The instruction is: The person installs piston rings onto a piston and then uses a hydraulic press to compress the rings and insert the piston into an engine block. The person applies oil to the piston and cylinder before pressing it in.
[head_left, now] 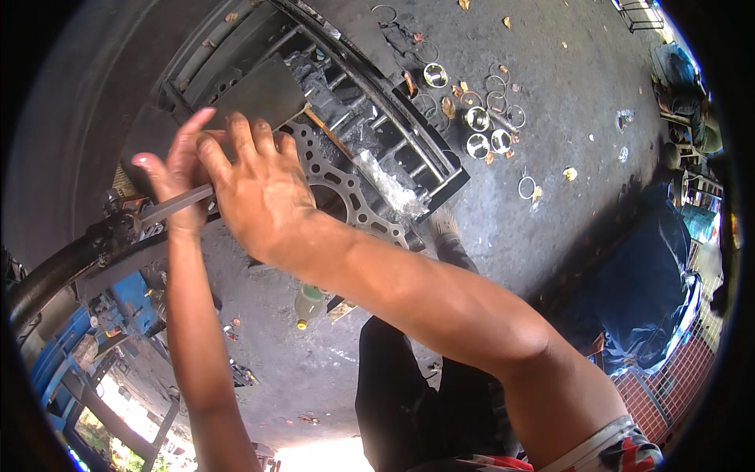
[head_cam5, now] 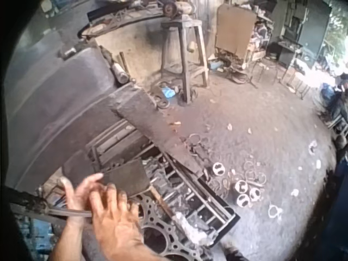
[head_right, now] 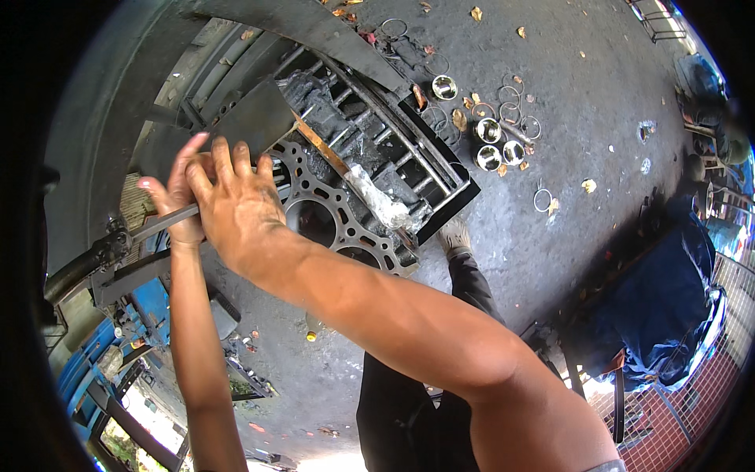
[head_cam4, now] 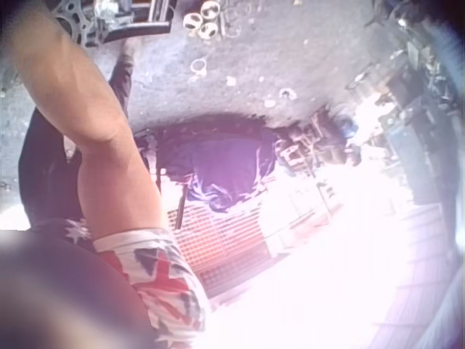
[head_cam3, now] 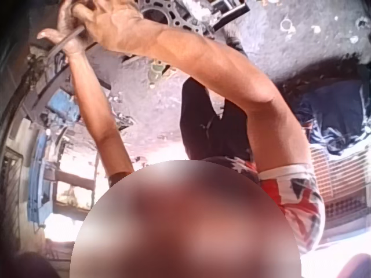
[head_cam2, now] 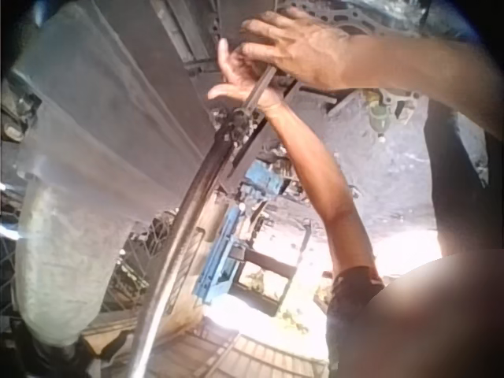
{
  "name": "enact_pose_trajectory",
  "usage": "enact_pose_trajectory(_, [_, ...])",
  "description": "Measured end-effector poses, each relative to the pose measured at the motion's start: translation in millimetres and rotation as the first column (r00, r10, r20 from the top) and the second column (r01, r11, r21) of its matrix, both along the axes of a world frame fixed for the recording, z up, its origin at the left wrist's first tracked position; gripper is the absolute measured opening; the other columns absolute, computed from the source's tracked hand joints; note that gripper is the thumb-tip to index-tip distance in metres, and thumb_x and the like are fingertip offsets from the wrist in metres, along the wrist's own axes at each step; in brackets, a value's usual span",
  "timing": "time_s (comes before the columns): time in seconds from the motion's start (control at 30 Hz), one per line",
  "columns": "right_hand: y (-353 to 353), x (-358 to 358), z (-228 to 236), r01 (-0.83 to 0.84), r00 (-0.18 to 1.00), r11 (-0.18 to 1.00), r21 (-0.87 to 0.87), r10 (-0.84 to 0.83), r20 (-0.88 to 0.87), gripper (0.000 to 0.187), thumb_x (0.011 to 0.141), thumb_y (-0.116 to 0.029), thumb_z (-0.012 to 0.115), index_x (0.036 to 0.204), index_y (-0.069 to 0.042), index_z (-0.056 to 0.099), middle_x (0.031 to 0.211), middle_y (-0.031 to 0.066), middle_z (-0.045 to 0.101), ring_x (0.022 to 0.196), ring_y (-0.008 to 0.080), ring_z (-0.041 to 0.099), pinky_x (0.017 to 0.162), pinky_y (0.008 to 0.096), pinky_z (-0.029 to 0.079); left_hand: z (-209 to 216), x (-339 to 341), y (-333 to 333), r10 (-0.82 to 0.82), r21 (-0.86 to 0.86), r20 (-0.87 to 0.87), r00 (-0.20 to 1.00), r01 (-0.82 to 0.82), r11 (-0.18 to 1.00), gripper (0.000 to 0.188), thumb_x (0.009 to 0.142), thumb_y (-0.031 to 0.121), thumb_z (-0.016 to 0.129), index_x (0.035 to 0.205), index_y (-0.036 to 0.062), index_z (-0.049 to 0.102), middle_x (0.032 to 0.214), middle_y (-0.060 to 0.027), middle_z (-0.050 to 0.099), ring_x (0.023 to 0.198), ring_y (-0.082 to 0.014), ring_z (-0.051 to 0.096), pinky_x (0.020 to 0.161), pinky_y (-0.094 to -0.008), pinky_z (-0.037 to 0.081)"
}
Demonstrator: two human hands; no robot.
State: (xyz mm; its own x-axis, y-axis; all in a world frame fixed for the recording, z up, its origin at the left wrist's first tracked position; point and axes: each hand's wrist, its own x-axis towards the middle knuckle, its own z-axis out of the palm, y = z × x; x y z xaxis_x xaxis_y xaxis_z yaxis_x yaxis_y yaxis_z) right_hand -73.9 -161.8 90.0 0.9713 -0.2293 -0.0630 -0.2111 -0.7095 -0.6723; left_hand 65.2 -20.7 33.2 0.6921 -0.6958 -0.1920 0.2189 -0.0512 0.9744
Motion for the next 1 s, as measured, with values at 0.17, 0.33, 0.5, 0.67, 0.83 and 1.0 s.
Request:
enact_pose_trajectory(0.17, [-64.7, 20.1, -20.6, 0.204, 0.979, 0.965, 0.164, -0.200, -0.038, 0.074, 0.087, -0.020, 0.071, 0.149, -0.002, 0.036, 0.153, 0.0292, 0.035, 0.142, 0.0468, 0.038, 0.116, 0.0494, 0.036, -38.7, 41.7, 35.9, 0.477, 0.312, 0.476, 0.739, -0.649, 0.694, 0.066, 0.101, 0.046, 0.060, 0.153, 0.0076, 0.045, 0.132, -0.0096, 0.062, 0.116, -0.0174, 0.056, 0.109, -0.0366, 0.036])
enact_pose_trajectory(0.33, [-103.4, 73.3, -85.0, 0.372, 0.906, 0.892, 0.258, -0.287, -0.312, 0.081, 0.086, -0.021, 0.070, 0.154, -0.001, 0.031, 0.147, 0.0306, 0.049, 0.140, 0.0374, 0.049, 0.117, 0.0373, 0.040, -82.7, 47.2, 67.2, 0.536, 0.501, 0.193, 0.822, -0.552, 0.666, 0.078, 0.099, 0.024, 0.068, 0.160, 0.0083, 0.022, 0.139, -0.0183, 0.061, 0.119, -0.0207, 0.060, 0.103, -0.0371, 0.044])
enact_pose_trajectory(0.5, [-120.2, 57.0, -109.6, 0.336, 0.942, 0.856, 0.394, -0.294, -0.164, 0.058, 0.088, -0.013, 0.078, 0.139, -0.001, 0.054, 0.121, 0.0151, 0.071, 0.104, 0.0186, 0.069, 0.091, 0.0291, 0.054, -68.3, 45.1, 79.2, 0.568, 0.337, 0.090, 0.818, -0.562, 0.756, 0.060, 0.093, 0.007, 0.068, 0.147, 0.0022, 0.041, 0.096, -0.0079, 0.073, 0.083, -0.0112, 0.063, 0.069, -0.0254, 0.046])
enact_pose_trajectory(0.67, [-121.3, -2.6, -88.7, 0.223, 0.972, 0.942, 0.251, -0.234, 0.018, 0.033, 0.087, -0.014, 0.074, 0.114, 0.000, 0.061, 0.093, 0.0161, 0.072, 0.085, 0.0250, 0.069, 0.079, 0.0381, 0.054, -38.0, 9.0, 75.4, 0.450, 0.182, 0.165, 0.878, -0.476, 0.861, 0.024, 0.088, 0.005, 0.074, 0.109, -0.0042, 0.067, 0.097, -0.0040, 0.069, 0.083, -0.0097, 0.060, 0.075, -0.0260, 0.048])
enact_pose_trajectory(0.83, [-88.4, -57.8, -65.3, 0.116, 0.992, 0.952, 0.282, -0.095, -0.087, 0.027, 0.085, -0.014, 0.065, 0.109, -0.002, 0.063, 0.097, 0.0232, 0.071, 0.091, 0.0381, 0.072, 0.083, 0.0430, 0.056, -17.8, -52.5, 72.0, 0.282, 0.341, 0.281, 0.917, -0.370, 0.864, 0.031, 0.086, -0.003, 0.074, 0.115, -0.0004, 0.063, 0.106, -0.0048, 0.068, 0.098, -0.0128, 0.063, 0.090, -0.0276, 0.049])
enact_pose_trajectory(1.0, [-49.7, -65.6, -62.7, 0.065, 0.996, 0.797, 0.600, -0.018, -0.084, 0.068, 0.083, -0.011, 0.073, 0.145, -0.009, 0.045, 0.111, 0.0202, 0.070, 0.098, 0.0294, 0.073, 0.088, 0.0372, 0.056, -10.4, -95.0, 58.3, 0.146, 0.217, 0.228, 0.963, -0.196, 0.956, 0.054, 0.088, 0.003, 0.075, 0.138, -0.0004, 0.053, 0.134, -0.0104, 0.061, 0.125, -0.0192, 0.057, 0.108, -0.0337, 0.043])
